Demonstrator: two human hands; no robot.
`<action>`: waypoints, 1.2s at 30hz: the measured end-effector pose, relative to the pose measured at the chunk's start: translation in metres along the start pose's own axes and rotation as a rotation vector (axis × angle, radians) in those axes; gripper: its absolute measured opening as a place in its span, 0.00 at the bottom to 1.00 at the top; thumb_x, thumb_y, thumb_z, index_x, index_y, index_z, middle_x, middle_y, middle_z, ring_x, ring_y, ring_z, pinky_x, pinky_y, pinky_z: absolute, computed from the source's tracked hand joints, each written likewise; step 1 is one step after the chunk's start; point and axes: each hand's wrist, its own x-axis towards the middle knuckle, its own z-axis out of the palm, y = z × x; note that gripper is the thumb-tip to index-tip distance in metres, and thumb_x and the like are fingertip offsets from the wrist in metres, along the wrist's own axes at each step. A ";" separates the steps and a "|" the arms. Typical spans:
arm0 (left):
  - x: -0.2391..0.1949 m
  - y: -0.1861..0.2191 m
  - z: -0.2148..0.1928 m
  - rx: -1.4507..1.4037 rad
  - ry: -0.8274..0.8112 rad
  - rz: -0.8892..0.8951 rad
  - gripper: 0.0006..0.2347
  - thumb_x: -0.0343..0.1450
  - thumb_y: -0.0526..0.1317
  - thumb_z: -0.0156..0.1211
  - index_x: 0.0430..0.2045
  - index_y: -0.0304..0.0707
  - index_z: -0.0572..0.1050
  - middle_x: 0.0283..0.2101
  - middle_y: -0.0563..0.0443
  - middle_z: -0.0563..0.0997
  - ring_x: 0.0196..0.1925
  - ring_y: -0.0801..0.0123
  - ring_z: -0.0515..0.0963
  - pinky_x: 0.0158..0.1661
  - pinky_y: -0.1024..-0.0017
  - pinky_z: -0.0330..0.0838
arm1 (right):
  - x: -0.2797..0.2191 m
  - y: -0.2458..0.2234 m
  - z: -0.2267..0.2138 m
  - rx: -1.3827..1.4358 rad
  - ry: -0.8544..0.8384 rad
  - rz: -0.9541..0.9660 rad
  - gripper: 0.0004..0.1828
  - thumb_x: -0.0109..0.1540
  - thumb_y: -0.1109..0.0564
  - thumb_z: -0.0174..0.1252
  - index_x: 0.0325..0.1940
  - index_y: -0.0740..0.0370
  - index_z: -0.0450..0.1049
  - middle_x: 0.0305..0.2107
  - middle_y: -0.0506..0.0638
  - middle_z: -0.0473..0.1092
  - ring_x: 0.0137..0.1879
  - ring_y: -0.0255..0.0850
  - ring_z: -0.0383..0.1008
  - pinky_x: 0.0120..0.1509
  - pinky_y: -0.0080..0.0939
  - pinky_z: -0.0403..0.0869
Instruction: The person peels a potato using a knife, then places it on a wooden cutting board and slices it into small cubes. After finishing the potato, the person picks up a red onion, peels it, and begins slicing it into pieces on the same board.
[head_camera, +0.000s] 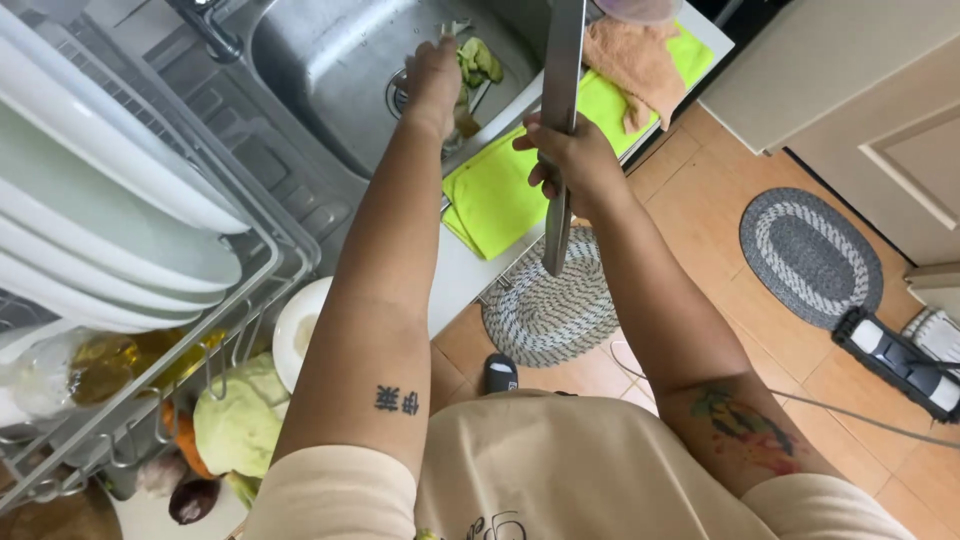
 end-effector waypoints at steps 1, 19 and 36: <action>0.003 -0.001 0.000 0.000 0.001 -0.003 0.17 0.77 0.47 0.54 0.56 0.36 0.67 0.70 0.35 0.54 0.71 0.39 0.42 0.60 0.44 0.61 | 0.003 0.003 -0.002 -0.001 -0.001 0.003 0.17 0.67 0.54 0.56 0.57 0.66 0.68 0.41 0.55 0.76 0.24 0.35 0.72 0.21 0.35 0.67; -0.182 0.026 -0.129 -0.544 -0.207 0.456 0.23 0.80 0.43 0.55 0.66 0.29 0.60 0.72 0.31 0.68 0.76 0.47 0.67 0.72 0.58 0.60 | -0.081 -0.012 0.073 -0.192 -0.410 -0.030 0.24 0.71 0.40 0.50 0.56 0.64 0.67 0.33 0.52 0.74 0.23 0.36 0.71 0.21 0.33 0.66; -0.483 -0.083 -0.531 0.403 -0.003 0.391 0.10 0.75 0.31 0.59 0.49 0.36 0.78 0.47 0.45 0.82 0.46 0.64 0.84 0.48 0.67 0.78 | -0.322 0.056 0.316 -0.590 -0.662 -0.081 0.22 0.70 0.44 0.49 0.56 0.64 0.73 0.31 0.48 0.74 0.25 0.32 0.72 0.25 0.32 0.70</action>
